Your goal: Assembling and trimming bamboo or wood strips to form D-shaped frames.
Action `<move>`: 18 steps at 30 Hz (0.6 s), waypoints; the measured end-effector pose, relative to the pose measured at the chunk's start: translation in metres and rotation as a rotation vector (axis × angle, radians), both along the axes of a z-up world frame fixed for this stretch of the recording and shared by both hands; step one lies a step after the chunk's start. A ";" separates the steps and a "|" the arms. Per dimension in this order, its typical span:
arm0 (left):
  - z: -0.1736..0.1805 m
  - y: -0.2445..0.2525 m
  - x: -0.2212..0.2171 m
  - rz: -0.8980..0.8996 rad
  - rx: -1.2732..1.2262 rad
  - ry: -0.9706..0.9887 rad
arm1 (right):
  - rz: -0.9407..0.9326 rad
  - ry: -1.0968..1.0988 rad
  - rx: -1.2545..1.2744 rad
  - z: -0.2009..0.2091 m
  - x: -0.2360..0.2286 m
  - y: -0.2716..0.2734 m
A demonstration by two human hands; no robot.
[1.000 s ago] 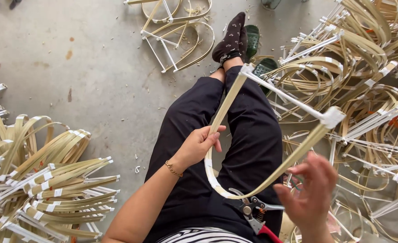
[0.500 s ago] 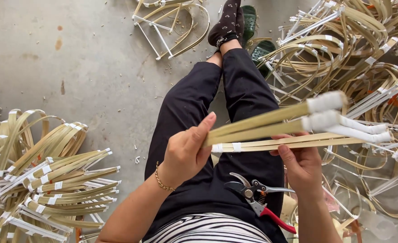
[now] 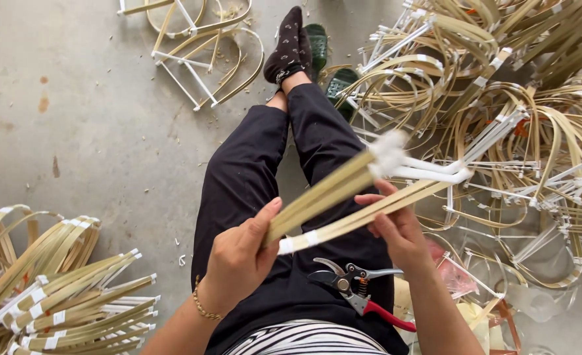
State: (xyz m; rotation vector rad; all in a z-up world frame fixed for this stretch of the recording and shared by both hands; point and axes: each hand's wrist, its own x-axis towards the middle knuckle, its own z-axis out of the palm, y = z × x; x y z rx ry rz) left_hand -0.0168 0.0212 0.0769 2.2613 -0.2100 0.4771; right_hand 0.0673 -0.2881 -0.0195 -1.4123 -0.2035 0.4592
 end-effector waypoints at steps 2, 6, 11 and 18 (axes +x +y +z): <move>-0.013 0.003 -0.002 0.042 -0.033 0.062 | -0.041 0.062 0.120 0.012 0.004 -0.006; -0.028 0.011 0.003 0.095 -0.118 0.358 | 0.020 0.062 0.281 0.008 0.001 -0.017; -0.023 0.014 0.032 0.177 -0.052 0.256 | 0.131 0.101 0.100 0.013 -0.013 -0.005; -0.048 0.015 0.040 0.267 0.069 0.087 | 0.165 0.091 0.078 0.015 -0.031 -0.009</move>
